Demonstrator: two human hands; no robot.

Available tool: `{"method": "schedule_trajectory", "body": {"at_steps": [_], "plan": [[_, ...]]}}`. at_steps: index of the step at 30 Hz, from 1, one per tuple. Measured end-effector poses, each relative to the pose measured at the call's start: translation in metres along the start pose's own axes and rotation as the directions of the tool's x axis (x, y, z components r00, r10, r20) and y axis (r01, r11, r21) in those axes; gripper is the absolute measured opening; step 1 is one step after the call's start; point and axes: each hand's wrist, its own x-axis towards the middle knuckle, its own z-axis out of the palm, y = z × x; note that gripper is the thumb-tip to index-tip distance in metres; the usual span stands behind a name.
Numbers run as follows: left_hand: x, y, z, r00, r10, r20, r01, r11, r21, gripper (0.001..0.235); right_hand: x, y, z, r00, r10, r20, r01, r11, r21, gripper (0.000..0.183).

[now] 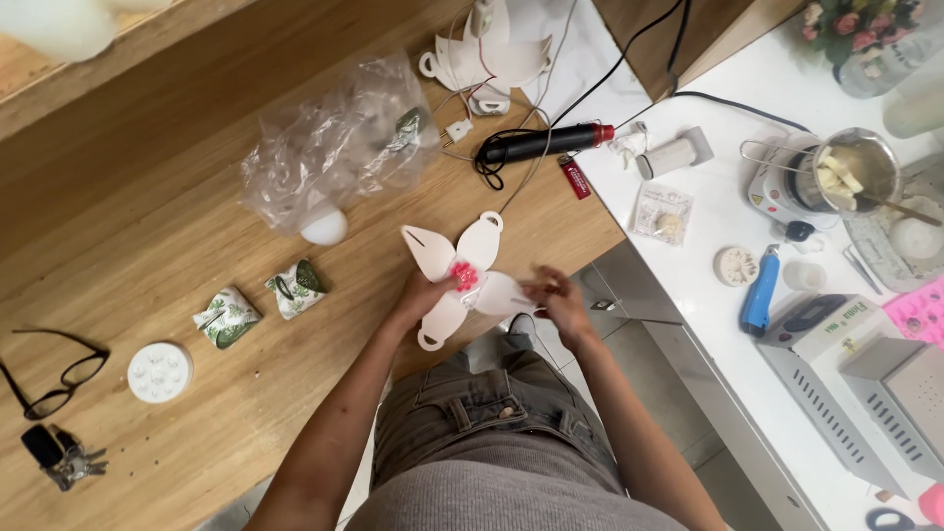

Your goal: Packaging handmade wax flower decorations into small plastic bags and placing them into a decorative cardboard box.

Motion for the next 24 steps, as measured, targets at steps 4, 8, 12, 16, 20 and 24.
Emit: {"method": "schedule_trajectory", "body": {"at_steps": [4, 8, 12, 16, 20, 24], "plan": [[-0.03, 0.024, 0.008, 0.94, 0.285, -0.188, -0.16, 0.853, 0.497, 0.06, 0.024, 0.05, 0.012, 0.963, 0.032, 0.267, -0.026, 0.999, -0.025, 0.051], [-0.034, 0.021, 0.019, 0.775, 0.574, -0.263, -0.213, 0.63, 0.747, 0.071, 0.014, 0.037, 0.031, 0.945, 0.165, 0.284, -0.167, 0.986, -0.017, 0.043], [-0.024, -0.007, 0.011, 0.718, 0.691, -0.082, -0.323, 0.436, 0.84, 0.05, 0.001, -0.001, 0.052, 0.908, 0.21, 0.363, -0.247, 0.967, 0.057, 0.043], [-0.03, 0.002, 0.009, 0.822, 0.566, 0.051, -0.364, 0.455, 0.813, 0.042, 0.003, -0.002, 0.065, 0.9, 0.07, 0.43, -0.156, 0.973, 0.168, 0.059], [-0.04, 0.031, 0.005, 0.825, 0.553, 0.117, -0.424, 0.468, 0.775, 0.059, 0.033, 0.035, 0.057, 0.877, -0.123, 0.464, 0.095, 0.992, 0.082, 0.05], [-0.044, 0.049, 0.008, 0.859, 0.513, -0.006, -0.304, 0.517, 0.8, 0.076, 0.03, 0.016, 0.049, 0.958, -0.134, 0.255, 0.242, 0.856, -0.457, 0.039]]}}
